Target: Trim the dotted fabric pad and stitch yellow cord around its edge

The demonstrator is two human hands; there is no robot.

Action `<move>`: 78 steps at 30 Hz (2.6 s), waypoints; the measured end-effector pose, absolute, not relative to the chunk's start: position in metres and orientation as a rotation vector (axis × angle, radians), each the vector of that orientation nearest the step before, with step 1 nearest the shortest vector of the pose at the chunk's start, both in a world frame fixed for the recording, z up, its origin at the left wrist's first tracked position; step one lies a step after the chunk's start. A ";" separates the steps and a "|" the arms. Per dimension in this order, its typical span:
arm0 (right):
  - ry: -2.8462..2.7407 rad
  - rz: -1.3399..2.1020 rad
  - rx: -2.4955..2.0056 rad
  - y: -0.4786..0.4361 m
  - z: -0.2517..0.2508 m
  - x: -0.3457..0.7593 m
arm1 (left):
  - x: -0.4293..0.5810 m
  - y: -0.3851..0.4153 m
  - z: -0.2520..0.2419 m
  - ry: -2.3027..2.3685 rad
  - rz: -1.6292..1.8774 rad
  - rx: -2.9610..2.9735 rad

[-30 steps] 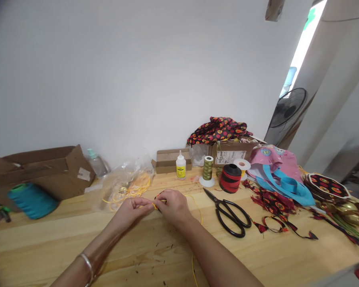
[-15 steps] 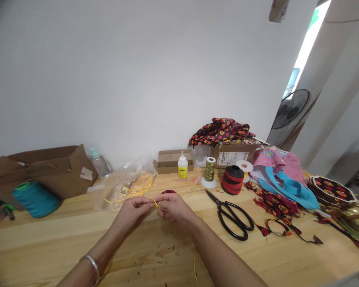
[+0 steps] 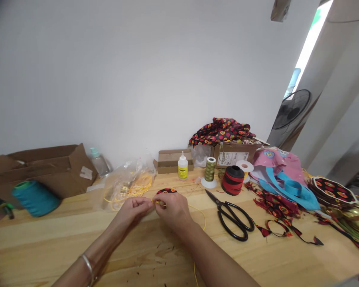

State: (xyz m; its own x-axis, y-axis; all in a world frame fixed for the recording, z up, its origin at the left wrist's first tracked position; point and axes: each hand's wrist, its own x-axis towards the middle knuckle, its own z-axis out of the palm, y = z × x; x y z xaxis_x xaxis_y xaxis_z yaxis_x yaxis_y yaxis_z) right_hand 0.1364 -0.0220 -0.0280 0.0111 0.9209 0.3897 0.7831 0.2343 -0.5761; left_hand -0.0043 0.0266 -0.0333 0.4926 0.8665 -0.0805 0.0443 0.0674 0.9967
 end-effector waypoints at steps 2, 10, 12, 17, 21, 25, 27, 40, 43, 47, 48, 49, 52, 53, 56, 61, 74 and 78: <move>-1.816 0.198 -1.573 -0.023 -0.027 0.137 | -0.004 0.026 -0.034 0.877 0.768 1.394; -1.866 0.102 -1.488 -0.023 -0.025 0.137 | -0.003 0.027 -0.034 0.958 0.764 1.470; -1.879 0.107 -1.507 -0.022 -0.025 0.137 | -0.003 0.028 -0.036 0.945 0.745 1.467; -1.884 0.103 -1.546 -0.022 -0.026 0.138 | -0.002 0.029 -0.035 0.916 0.767 1.420; -1.892 0.115 -1.555 -0.022 -0.026 0.138 | -0.002 0.030 -0.034 0.928 0.837 1.366; -1.887 0.111 -1.541 -0.022 -0.025 0.138 | -0.003 0.031 -0.037 0.931 0.872 1.335; -1.886 0.109 -1.539 -0.023 -0.025 0.138 | -0.004 0.030 -0.038 0.932 0.882 1.325; -1.851 0.129 -1.560 -0.021 -0.027 0.138 | -0.001 0.031 -0.039 0.995 0.956 1.339; -1.853 0.113 -1.573 -0.021 -0.026 0.138 | -0.001 0.030 -0.039 1.002 0.940 1.400; -1.856 0.106 -1.587 -0.022 -0.026 0.139 | -0.002 0.029 -0.041 0.960 0.924 1.500; -1.856 0.107 -1.590 -0.022 -0.026 0.139 | -0.002 0.029 -0.042 0.949 0.922 1.525; -1.855 0.108 -1.591 -0.022 -0.027 0.139 | -0.002 0.029 -0.042 0.940 0.918 1.550; -1.849 0.104 -1.595 -0.021 -0.028 0.139 | -0.003 0.030 -0.044 0.936 0.920 1.614; -1.848 0.101 -1.596 -0.021 -0.028 0.139 | -0.003 0.030 -0.044 0.938 0.922 1.618; -1.856 0.104 -1.604 -0.021 -0.027 0.139 | -0.003 0.030 -0.043 0.938 0.920 1.535; -1.855 0.096 -1.601 -0.021 -0.026 0.139 | -0.001 0.030 -0.040 0.959 0.931 1.334; -1.844 0.080 -1.591 -0.020 -0.031 0.139 | -0.002 0.032 -0.046 0.977 0.943 1.577; -1.848 0.077 -1.579 -0.020 -0.031 0.139 | -0.001 0.032 -0.047 0.931 0.940 1.502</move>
State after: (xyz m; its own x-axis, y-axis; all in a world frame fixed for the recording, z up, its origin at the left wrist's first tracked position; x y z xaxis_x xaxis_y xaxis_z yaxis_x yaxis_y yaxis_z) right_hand 0.1387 -0.0196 -0.0312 -0.0171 0.8885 0.4586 0.8470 0.2566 -0.4655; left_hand -0.0008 0.0318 -0.0471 0.3810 0.9214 0.0769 0.0683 -0.1110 0.9915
